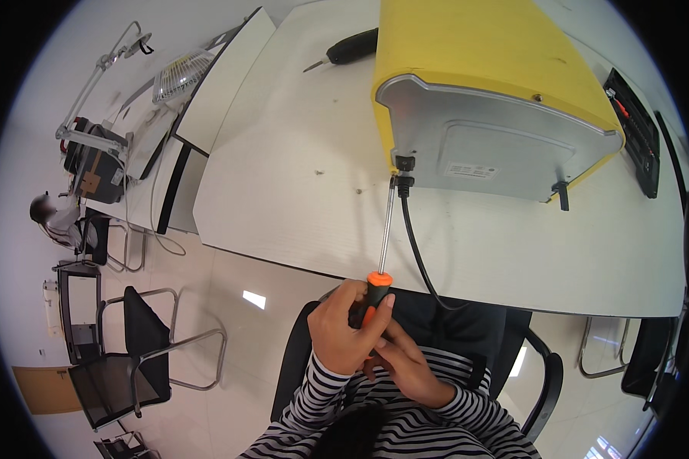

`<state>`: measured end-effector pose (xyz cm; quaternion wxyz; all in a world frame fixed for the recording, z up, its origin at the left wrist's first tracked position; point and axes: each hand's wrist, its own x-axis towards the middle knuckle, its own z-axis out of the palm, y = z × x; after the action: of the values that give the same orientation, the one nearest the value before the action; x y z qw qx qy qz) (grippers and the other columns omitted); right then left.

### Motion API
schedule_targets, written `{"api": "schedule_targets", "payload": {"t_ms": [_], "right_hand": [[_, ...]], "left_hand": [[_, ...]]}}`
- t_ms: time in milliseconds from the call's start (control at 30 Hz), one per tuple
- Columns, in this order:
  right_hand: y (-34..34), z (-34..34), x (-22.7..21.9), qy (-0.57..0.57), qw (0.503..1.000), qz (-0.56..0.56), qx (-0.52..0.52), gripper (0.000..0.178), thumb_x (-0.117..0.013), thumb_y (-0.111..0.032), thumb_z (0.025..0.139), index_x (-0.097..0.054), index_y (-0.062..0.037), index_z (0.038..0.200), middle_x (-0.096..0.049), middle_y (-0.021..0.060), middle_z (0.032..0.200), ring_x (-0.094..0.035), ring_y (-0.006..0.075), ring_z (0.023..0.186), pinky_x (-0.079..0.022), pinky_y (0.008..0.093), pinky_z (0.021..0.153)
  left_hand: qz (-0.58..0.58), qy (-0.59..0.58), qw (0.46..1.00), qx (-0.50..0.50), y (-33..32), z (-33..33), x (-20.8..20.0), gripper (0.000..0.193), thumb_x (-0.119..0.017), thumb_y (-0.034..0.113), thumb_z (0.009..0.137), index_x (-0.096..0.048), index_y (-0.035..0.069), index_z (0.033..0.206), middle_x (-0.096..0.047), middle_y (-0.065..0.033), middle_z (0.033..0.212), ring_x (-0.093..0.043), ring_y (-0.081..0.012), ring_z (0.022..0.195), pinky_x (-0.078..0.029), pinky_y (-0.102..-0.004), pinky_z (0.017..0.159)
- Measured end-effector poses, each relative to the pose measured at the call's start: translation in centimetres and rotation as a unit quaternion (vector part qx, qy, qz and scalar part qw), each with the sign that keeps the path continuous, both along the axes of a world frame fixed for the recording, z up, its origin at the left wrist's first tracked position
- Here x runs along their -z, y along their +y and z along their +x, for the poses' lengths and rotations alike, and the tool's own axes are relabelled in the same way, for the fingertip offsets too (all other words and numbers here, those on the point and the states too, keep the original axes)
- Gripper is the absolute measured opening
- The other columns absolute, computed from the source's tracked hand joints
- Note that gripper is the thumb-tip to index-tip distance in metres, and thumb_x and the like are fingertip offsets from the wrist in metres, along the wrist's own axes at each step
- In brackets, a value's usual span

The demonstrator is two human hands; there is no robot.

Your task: The person uses a screwdriver to tighten screws on the back panel of a yellow electronic device placed on a white table. The person repeatedly picks up screws and secures them into the device's casing.

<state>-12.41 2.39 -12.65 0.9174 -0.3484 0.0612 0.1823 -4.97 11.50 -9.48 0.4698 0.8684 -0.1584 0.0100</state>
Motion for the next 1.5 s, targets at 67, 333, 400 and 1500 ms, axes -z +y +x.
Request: {"api": "schedule_targets", "payload": {"t_ms": [67, 333, 400, 1500], "right_hand": [[0.2, 0.3, -0.1, -0.028, 1.000, 0.000, -0.003, 0.040, -0.033, -0.020, 0.091, -0.022, 0.0012, 0.123, -0.049, 0.0079, 0.089, -0.052, 0.0118, 0.075, -0.043, 0.0224, 0.060], [0.8, 1.3, 0.4, -0.100, 0.995, -0.001, -0.013, 0.039, -0.037, -0.015, 0.089, -0.026, 0.0016, 0.122, -0.048, 0.0069, 0.092, -0.051, 0.0112, 0.078, -0.042, 0.0217, 0.062], [0.8, 1.0, 1.0, -0.122, 0.989, -0.080, 0.007, 0.038, -0.039, -0.012, 0.088, -0.028, 0.0016, 0.122, -0.048, 0.0069, 0.094, -0.051, 0.0111, 0.080, -0.041, 0.0214, 0.063], [-0.7, -0.3, 0.5, -0.134, 0.990, -0.038, 0.033, 0.044, -0.044, -0.003, 0.084, -0.027, -0.0008, 0.125, -0.048, 0.0070, 0.095, -0.051, 0.0106, 0.079, -0.044, 0.0217, 0.065]], "left_hand": [[-0.002, 0.048, 0.999, 0.021, 0.3, 0.3, -0.7, 0.024, -0.062, 0.017, 0.073, -0.050, -0.002, 0.083, -0.053, -0.0074, 0.063, -0.050, -0.0114, 0.055, -0.040, -0.0228, 0.051], [-0.238, 0.316, 0.904, 0.164, 2.6, 1.1, -0.9, 0.032, -0.043, 0.016, 0.086, -0.045, -0.007, 0.108, -0.059, -0.0095, 0.080, -0.058, -0.0158, 0.071, -0.046, -0.0221, 0.066], [-0.233, 0.288, 0.918, 0.138, 2.6, 0.8, -0.3, 0.031, -0.045, 0.015, 0.085, -0.046, -0.007, 0.107, -0.060, -0.0091, 0.078, -0.059, -0.0158, 0.071, -0.046, -0.0217, 0.064], [-0.415, 0.411, 0.780, 0.223, 2.2, 1.4, 1.3, 0.035, -0.044, 0.019, 0.083, -0.047, -0.010, 0.101, -0.055, -0.0190, 0.091, -0.053, -0.0250, 0.093, -0.044, -0.0318, 0.080]]}}
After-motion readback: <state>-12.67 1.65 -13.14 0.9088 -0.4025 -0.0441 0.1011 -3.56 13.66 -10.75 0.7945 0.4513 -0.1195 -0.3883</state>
